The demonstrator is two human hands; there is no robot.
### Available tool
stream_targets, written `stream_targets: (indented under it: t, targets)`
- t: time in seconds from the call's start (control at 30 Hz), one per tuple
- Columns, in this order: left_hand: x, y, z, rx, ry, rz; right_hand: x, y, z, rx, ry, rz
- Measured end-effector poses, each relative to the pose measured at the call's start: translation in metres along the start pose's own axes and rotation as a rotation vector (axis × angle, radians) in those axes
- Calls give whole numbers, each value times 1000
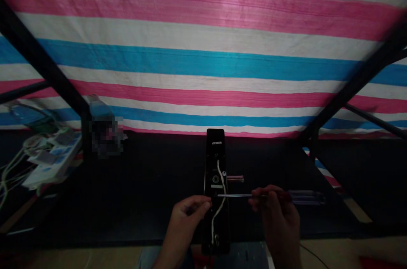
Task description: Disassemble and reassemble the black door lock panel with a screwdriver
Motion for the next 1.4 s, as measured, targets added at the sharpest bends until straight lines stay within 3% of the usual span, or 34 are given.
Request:
stream_targets:
  t: [0.13,0.3,0.6,0.73,0.93,1.03,1.17,1.33,1.4]
  targets:
    - [9,7,-10,-6,169,66,-11,11,1,79,18,-50]
    - [16,10,-10,-50,355,156,-15,16,7,55,-5,-53]
    - [3,9,7,92,97,129,-9,10,11,208,-35,-38]
    - [2,11,14,124,39,130,6,10,6,362,3,-21]
    - [-9,14,25,197,61,176,38,22,-3,423,96,-111]
    - [-15,17,24,289,-12,205,47,28,-9,488,107,-151]
    - [-12,19,17,341,-4,206,45,30,-14,400,52,-133]
    - [-9,14,15,112,97,76,26,36,-20,166,-58,-92]
    - [-12,13,14,82,116,47,19,41,-23,80,-96,-82]
Point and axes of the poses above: each hand's wrist, its own y-axis away from the middle knuckle, its own z-axis out of the back of the hand, x = y × z, the point moved 1 cm from there along -y, towards the middle knuckle
